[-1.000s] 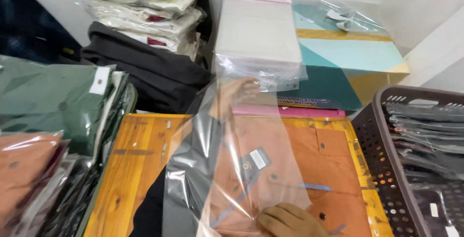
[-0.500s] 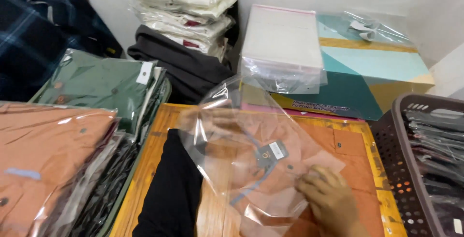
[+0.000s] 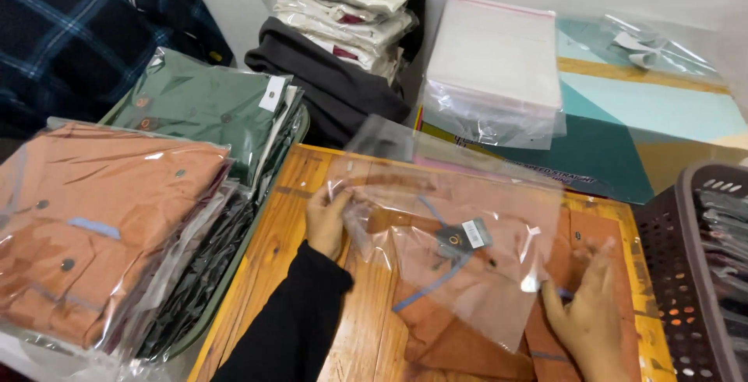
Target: Folding an orange shirt and placing it into a clear plastic adhesive bag for retail packaging.
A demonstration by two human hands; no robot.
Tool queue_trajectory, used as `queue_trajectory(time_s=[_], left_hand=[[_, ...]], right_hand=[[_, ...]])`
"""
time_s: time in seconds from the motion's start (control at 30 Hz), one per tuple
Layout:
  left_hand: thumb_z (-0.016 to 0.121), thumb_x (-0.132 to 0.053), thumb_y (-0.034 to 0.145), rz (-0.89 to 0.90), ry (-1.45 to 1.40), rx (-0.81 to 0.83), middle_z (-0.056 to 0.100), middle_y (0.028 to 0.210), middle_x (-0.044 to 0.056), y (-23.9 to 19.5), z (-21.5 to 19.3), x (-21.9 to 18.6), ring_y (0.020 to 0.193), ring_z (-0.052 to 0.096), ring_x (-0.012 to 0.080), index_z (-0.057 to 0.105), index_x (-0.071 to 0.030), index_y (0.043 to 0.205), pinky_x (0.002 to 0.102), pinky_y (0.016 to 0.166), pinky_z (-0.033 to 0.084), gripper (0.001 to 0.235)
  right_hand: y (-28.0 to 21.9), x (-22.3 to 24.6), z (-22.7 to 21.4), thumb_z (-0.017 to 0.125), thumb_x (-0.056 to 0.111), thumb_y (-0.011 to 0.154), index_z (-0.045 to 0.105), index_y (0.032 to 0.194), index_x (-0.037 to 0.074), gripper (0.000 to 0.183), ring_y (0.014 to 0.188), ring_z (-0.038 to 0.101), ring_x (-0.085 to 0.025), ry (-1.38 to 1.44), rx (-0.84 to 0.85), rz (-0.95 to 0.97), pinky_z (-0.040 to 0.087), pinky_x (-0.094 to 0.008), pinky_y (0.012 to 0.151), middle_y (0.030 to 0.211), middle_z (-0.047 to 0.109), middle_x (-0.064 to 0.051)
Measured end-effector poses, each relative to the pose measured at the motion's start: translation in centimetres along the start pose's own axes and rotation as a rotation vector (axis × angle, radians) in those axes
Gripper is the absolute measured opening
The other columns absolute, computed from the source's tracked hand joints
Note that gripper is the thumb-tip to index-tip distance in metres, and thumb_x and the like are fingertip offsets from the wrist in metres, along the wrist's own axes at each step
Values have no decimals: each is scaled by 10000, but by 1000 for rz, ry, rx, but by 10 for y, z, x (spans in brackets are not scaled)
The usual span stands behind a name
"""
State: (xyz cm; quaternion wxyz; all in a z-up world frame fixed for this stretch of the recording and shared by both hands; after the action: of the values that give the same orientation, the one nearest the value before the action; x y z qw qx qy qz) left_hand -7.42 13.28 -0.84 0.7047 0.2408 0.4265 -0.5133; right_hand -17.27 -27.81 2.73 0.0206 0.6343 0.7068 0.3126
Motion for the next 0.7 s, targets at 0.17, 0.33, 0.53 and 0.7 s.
queue_trajectory(time_s=[0.17, 0.33, 0.53, 0.7], left_hand=[[677, 53, 805, 172, 284, -257, 531, 1429, 133, -52, -5, -39, 1073, 676, 243, 428, -137, 1475, 325, 840, 591, 739], [764, -254, 724, 830, 1700, -140, 76, 1705, 247, -93, -30, -29, 1527, 65, 605, 526, -396, 1486, 804, 1163, 166, 811], [460, -443, 954, 740, 1769, 345, 613, 1437, 169, -124, -33, -54, 1360, 525, 365, 623, -70, 1393, 483, 1069, 410, 599], [494, -267, 890, 620, 1862, 402, 664, 1036, 158, -152, -19, -68, 1066, 532, 382, 650, -66, 1183, 515, 582, 555, 387]], right_hand=[[2, 1, 3, 596, 465, 863, 257, 1601, -19, 945, 1463, 369, -414, -79, 270, 43, 298, -564, 1164, 1667, 308, -213], [-3, 0, 9, 567, 486, 906, 470, 1546, 182, 715, 1530, 340, -353, -106, 298, -5, 294, -584, 1182, 1660, 379, -137], [1, -11, 9, 516, 530, 914, 414, 1567, 262, 713, 1587, 205, -373, -69, 415, -101, 226, -591, 1194, 1721, 267, -76], [18, -32, -14, 456, 483, 953, 440, 1557, 241, 651, 1584, 226, -363, 24, 448, -49, 229, -530, 1213, 1696, 315, -102]])
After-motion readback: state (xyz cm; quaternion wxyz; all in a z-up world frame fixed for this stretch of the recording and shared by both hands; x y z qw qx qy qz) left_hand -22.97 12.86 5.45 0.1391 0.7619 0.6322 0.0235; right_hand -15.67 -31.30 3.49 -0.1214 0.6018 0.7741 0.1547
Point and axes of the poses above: each hand's wrist, its own y-axis towards the middle knuckle, its own z-axis out of the palm, x = y × z, the point moved 2 cm from there along y, towards the middle knuckle
